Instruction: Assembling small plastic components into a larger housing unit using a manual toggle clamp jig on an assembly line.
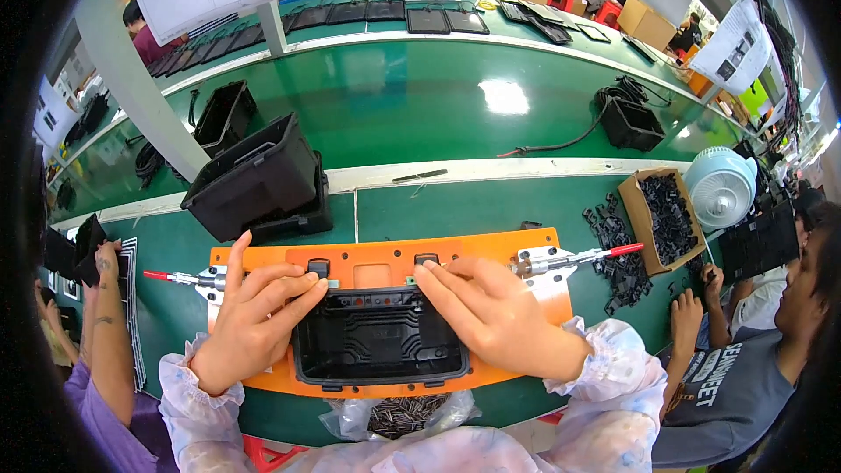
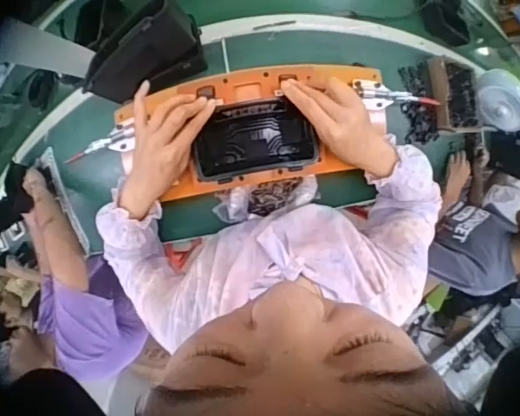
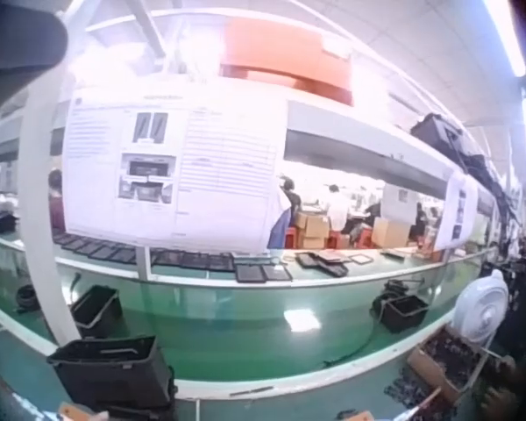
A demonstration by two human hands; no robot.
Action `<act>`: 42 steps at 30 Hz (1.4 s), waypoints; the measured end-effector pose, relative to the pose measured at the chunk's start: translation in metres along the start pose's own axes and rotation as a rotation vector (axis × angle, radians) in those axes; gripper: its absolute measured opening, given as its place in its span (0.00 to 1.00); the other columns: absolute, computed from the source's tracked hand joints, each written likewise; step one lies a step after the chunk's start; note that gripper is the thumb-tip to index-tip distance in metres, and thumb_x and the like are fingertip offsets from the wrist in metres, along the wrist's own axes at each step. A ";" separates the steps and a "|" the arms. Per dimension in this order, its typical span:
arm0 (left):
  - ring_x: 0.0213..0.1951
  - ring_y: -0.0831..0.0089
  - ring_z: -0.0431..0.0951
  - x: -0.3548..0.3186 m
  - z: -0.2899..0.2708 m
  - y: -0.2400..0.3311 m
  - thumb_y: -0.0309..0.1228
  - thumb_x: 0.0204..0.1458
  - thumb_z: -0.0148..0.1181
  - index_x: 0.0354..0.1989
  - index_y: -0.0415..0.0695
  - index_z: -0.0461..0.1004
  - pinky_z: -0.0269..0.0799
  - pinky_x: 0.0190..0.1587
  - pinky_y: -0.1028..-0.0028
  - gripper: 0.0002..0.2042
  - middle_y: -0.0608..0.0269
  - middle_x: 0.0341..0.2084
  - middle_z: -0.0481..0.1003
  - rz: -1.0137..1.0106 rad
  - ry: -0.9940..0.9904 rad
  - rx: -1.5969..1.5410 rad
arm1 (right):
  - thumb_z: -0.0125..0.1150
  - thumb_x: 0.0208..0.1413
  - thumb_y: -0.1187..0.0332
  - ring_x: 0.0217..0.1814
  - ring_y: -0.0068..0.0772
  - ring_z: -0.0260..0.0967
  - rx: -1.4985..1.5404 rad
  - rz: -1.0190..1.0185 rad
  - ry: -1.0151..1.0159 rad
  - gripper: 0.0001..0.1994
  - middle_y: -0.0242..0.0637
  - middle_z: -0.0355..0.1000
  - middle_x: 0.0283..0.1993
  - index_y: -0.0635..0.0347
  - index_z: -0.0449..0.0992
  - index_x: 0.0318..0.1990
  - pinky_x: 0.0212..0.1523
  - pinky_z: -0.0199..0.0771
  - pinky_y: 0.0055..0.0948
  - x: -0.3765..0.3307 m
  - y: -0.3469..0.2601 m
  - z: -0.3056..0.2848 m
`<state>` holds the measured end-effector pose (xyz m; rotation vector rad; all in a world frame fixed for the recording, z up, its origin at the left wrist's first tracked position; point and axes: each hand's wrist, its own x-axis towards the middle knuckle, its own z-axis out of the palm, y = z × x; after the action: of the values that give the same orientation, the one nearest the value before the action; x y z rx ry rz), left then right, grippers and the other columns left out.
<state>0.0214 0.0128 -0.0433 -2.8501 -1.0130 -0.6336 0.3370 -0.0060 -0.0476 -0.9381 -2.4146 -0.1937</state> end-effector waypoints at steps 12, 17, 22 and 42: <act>0.54 0.65 0.76 0.001 -0.001 -0.001 0.23 0.45 0.66 0.53 0.42 0.80 0.51 0.69 0.32 0.22 0.66 0.46 0.76 0.013 -0.024 -0.024 | 0.64 0.45 0.83 0.52 0.48 0.73 0.233 0.187 -0.075 0.21 0.42 0.78 0.48 0.68 0.80 0.51 0.50 0.77 0.37 0.007 0.000 -0.012; 0.54 0.64 0.76 0.003 -0.001 -0.002 0.23 0.46 0.66 0.53 0.42 0.80 0.52 0.69 0.31 0.21 0.66 0.46 0.76 0.014 -0.040 -0.020 | 0.63 0.44 0.80 0.56 0.47 0.70 0.139 0.150 -0.091 0.21 0.41 0.76 0.51 0.68 0.80 0.50 0.56 0.73 0.42 -0.001 -0.002 -0.007; 0.54 0.64 0.76 0.001 -0.001 0.001 0.23 0.47 0.65 0.53 0.42 0.80 0.52 0.69 0.31 0.21 0.65 0.46 0.76 0.009 -0.026 -0.022 | 0.60 0.44 0.78 0.62 0.50 0.66 0.014 0.144 -0.114 0.22 0.41 0.73 0.55 0.68 0.80 0.51 0.62 0.67 0.47 -0.002 -0.013 -0.009; 0.51 0.62 0.79 0.008 0.004 -0.003 0.17 0.45 0.63 0.46 0.44 0.83 0.55 0.69 0.39 0.17 0.65 0.41 0.79 -0.027 0.110 -0.034 | 0.60 0.44 0.68 0.42 0.34 0.72 0.185 -0.397 -0.553 0.14 0.40 0.74 0.40 0.68 0.79 0.38 0.35 0.75 0.26 -0.030 -0.095 0.022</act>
<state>0.0268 0.0207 -0.0435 -2.7989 -1.0354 -0.8078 0.2828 -0.0878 -0.0770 -0.4552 -3.0487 0.1712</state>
